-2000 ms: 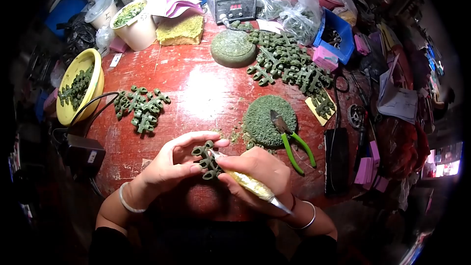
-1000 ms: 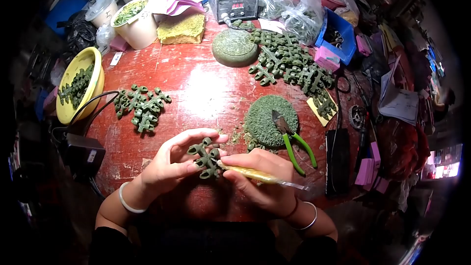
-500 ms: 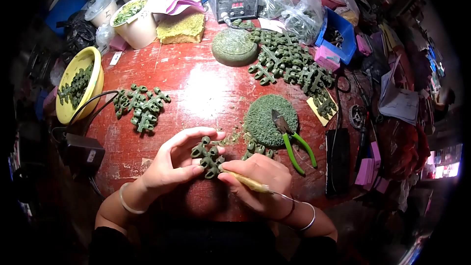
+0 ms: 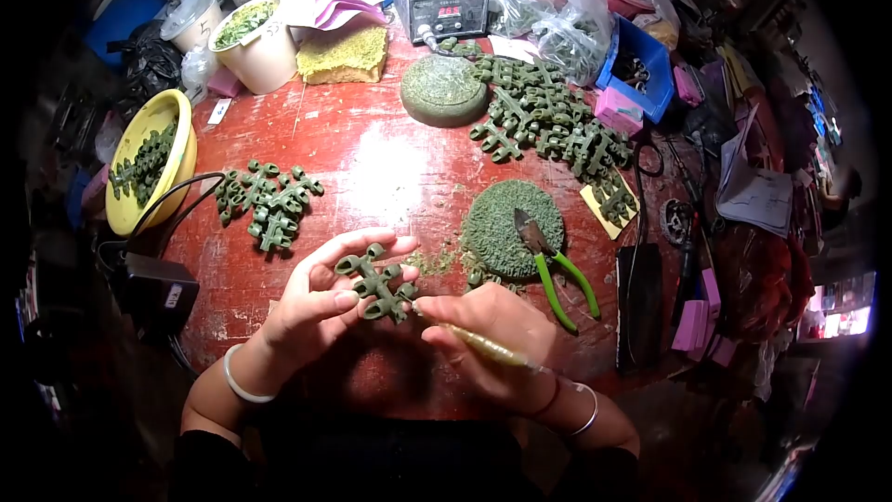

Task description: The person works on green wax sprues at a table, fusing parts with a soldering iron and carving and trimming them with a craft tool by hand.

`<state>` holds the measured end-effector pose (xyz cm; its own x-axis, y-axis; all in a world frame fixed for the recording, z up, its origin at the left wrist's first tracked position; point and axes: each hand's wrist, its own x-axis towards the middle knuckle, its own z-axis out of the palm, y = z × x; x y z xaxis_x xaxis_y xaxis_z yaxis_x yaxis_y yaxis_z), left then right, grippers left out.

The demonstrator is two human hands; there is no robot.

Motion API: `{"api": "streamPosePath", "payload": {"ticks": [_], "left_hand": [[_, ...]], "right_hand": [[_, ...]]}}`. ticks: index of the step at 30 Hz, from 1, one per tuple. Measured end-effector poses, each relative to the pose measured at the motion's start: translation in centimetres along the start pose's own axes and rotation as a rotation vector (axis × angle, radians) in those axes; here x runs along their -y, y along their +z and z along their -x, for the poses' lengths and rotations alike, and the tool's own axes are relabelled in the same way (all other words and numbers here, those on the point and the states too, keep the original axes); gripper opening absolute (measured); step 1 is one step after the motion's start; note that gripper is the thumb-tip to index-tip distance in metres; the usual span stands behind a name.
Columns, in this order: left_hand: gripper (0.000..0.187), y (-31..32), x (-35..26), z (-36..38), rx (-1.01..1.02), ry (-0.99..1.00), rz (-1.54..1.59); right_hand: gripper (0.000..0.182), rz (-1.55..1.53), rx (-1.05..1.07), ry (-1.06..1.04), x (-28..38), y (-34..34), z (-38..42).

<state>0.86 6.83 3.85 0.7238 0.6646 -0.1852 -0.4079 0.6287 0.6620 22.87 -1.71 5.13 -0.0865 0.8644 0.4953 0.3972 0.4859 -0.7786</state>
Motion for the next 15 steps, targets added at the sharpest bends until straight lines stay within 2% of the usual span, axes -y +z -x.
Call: {"api": "streamPosePath", "payload": {"ticks": [2,4,6,8,11,13,15], "left_hand": [[0.076,-0.10,-0.01,0.02,-0.014,0.002,-0.014],[0.068,-0.56,0.01,-0.06,0.037,-0.004,0.041],[0.072,0.02,-0.17,-0.09,0.006,-0.014,-0.002],[0.076,0.18,-0.23,-0.06,-0.028,-0.022,-0.044],[0.075,-0.01,-0.16,-0.09,-0.030,-0.020,-0.038],[0.068,-0.28,-0.14,-0.11,0.038,-0.019,0.033],[0.071,0.09,-0.28,-0.06,0.009,-0.018,0.000]], "right_hand": [[0.029,0.153,0.049,-0.080,0.29,0.09,0.11],[0.032,0.169,0.022,-0.121,0.05,0.49,0.15],[0.033,0.142,-0.034,-0.151,-0.03,0.62,0.06],[0.032,0.142,-0.028,-0.136,-0.10,0.65,0.02],[0.031,0.140,-0.013,-0.100,0.05,0.43,-0.02],[0.031,0.139,-0.006,-0.078,0.11,0.37,-0.02],[0.031,0.106,-0.020,-0.091,0.01,0.43,0.03]]}}
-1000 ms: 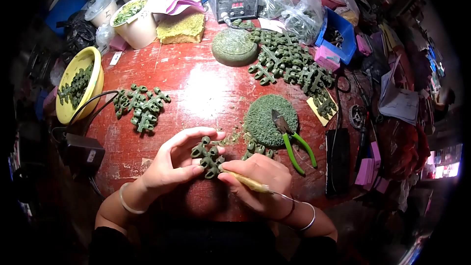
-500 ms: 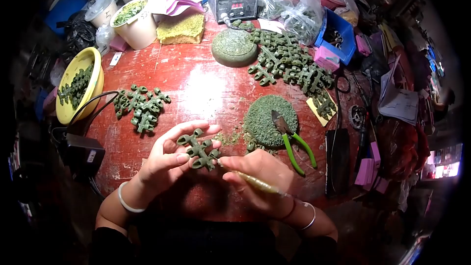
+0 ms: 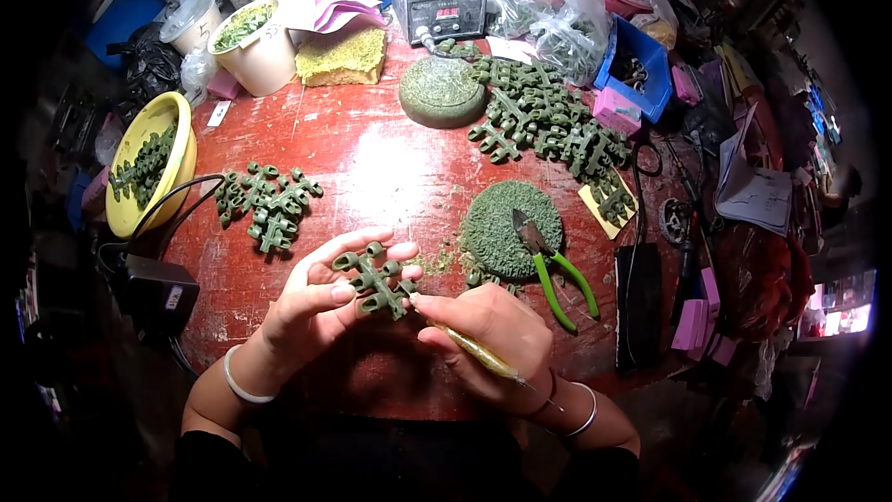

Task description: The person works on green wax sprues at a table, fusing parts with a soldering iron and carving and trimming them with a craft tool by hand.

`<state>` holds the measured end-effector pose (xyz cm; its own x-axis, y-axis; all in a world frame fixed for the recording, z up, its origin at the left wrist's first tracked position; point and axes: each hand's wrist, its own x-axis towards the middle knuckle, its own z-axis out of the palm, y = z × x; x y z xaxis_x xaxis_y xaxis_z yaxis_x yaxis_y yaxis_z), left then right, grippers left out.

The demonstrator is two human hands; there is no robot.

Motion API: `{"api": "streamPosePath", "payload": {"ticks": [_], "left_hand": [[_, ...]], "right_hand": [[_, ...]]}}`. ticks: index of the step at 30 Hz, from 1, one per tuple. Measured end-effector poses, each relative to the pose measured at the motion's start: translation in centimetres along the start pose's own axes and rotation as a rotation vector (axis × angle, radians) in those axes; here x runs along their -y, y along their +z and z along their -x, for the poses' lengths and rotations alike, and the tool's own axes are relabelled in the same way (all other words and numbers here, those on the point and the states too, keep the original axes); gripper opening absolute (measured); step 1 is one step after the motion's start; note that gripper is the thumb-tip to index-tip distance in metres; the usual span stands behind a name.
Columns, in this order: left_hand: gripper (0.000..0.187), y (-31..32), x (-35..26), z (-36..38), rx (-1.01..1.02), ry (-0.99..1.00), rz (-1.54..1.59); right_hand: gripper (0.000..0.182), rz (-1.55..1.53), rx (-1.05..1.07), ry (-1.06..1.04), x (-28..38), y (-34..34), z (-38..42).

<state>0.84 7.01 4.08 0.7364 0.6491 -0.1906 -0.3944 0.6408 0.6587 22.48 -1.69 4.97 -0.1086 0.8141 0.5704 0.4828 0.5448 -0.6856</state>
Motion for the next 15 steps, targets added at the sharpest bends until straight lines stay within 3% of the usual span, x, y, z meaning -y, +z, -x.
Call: {"api": "streamPosePath", "payload": {"ticks": [10,15], "left_hand": [[0.076,0.05,-0.07,0.01,-0.033,0.004,-0.025],[0.074,-0.19,0.19,0.06,0.013,0.034,-0.061]], "right_hand": [[0.029,0.033,0.020,0.015,-0.03,0.07,-0.02],[0.021,-0.022,0.079,0.135,-0.03,-0.59,-0.20]]}}
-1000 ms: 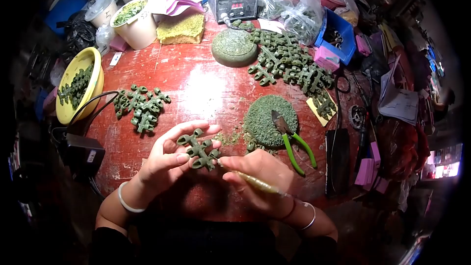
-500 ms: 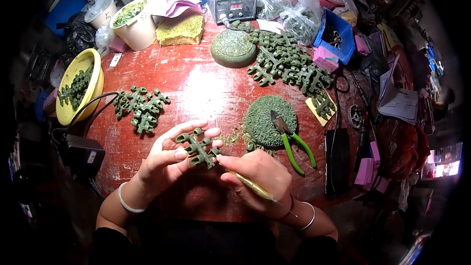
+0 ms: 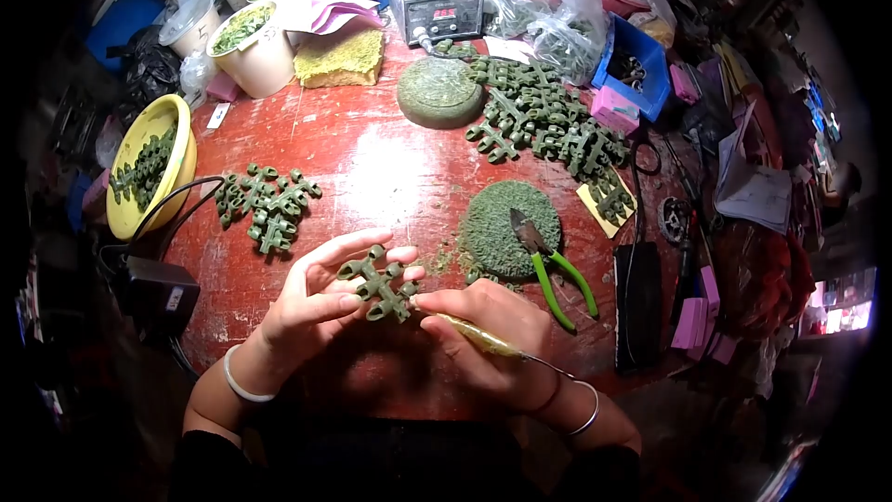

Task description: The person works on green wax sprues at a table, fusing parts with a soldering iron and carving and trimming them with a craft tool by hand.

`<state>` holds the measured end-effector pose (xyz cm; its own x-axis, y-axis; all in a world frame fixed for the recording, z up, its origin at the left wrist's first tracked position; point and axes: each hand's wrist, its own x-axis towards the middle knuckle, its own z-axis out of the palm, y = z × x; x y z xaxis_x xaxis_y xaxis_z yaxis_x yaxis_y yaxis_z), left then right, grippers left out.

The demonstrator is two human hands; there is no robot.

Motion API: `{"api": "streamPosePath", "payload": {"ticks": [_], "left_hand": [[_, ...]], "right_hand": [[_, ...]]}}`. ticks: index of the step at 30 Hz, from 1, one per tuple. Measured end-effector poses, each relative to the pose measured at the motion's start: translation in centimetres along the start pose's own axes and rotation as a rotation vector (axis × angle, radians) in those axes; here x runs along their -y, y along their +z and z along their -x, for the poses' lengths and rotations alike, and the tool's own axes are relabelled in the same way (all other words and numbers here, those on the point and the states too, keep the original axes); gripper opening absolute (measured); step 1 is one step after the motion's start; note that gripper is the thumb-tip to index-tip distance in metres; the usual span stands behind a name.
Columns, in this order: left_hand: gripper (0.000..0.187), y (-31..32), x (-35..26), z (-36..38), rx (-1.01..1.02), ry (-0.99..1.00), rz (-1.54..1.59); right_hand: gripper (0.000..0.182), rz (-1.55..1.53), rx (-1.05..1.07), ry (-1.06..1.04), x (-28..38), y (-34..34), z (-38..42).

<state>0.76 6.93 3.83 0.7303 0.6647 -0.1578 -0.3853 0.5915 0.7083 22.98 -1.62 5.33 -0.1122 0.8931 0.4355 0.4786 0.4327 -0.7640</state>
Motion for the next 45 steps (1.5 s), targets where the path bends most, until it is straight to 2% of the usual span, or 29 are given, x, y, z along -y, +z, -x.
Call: {"api": "streamPosePath", "payload": {"ticks": [10,13,15,22,38,40,41,43,45], "left_hand": [[0.072,-0.1,0.1,-0.1,0.029,0.024,-0.048],[0.072,0.4,-0.4,0.1,0.013,0.037,-0.032],[0.072,0.0,-0.3,0.0,0.004,0.035,-0.010],[0.072,0.0,-0.8,0.1,-0.019,-0.005,-0.012],[0.072,0.0,-0.7,0.2,-0.035,0.008,-0.043],[0.072,0.0,-0.5,0.2,-0.032,0.017,-0.077],[0.071,0.1,-0.5,0.2,-0.028,0.016,-0.063],[0.071,0.2,-0.5,0.2,-0.016,0.008,-0.051],[0.072,0.3,-0.8,0.4,-0.038,0.038,-0.078]], "right_hand": [[0.019,-0.017,0.018,0.011,0.0,0.2,0.2],[0.020,-0.065,-0.018,0.056,0.1,0.3,0.4],[0.020,-0.072,-0.126,0.010,0.1,0.0,0.4],[0.024,-0.031,-0.067,-0.082,-0.3,0.7,0.0],[0.026,-0.033,-0.035,-0.060,0.2,0.6,-0.2],[0.023,-0.025,0.043,0.068,0.4,0.1,-0.2],[0.023,-0.025,0.042,0.068,0.1,0.1,-0.2],[0.021,-0.218,-0.026,0.110,-0.6,0.2,0.0],[0.020,-0.141,-0.011,0.068,-0.4,0.4,-0.1]]}}
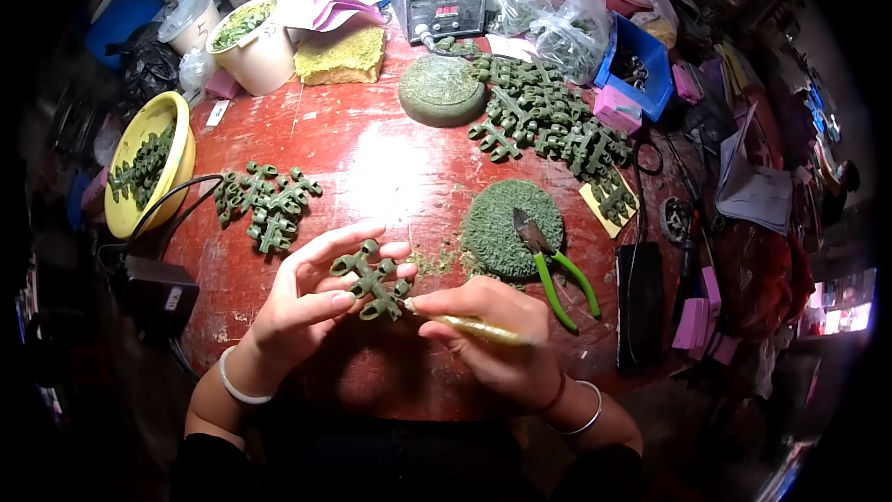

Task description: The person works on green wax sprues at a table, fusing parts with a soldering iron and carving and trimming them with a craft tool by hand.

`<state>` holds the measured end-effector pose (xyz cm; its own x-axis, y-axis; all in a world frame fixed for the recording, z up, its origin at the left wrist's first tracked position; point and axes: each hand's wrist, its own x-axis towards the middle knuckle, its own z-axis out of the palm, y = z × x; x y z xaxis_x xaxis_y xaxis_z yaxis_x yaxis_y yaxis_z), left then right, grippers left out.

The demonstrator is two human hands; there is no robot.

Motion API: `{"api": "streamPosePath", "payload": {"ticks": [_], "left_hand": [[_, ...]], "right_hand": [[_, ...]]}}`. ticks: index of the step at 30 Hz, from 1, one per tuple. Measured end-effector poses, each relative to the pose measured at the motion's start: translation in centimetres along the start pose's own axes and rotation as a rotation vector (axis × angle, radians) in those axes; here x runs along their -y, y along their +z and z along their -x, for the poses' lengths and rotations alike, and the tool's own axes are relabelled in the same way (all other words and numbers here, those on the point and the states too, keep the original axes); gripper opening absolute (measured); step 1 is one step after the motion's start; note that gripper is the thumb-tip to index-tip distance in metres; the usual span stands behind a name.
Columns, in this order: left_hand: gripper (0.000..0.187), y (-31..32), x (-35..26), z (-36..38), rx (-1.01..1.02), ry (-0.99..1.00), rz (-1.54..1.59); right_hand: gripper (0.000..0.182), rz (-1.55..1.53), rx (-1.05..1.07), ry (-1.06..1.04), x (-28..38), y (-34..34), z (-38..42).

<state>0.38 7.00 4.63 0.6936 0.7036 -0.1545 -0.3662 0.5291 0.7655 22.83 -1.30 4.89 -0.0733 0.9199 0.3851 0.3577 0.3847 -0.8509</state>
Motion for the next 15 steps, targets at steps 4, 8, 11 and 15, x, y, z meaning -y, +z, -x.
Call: {"api": "streamPosePath", "payload": {"ticks": [4,8,11,15], "left_hand": [[0.072,-0.30,0.13,-0.17,-0.020,-0.020,0.023],[0.070,-0.16,0.06,-0.07,-0.004,-0.075,0.041],[0.072,-0.09,-0.10,-0.06,-0.025,-0.062,0.030],[0.073,-0.54,0.18,-0.08,-0.017,-0.055,0.016]], "right_hand": [[0.026,0.210,-0.008,-0.206,0.05,0.22,0.30],[0.031,0.318,-0.130,-0.340,0.26,0.18,0.20],[0.033,0.162,-0.085,-0.265,0.32,0.27,0.07],[0.036,0.177,-0.012,-0.244,0.13,0.34,0.02]]}}
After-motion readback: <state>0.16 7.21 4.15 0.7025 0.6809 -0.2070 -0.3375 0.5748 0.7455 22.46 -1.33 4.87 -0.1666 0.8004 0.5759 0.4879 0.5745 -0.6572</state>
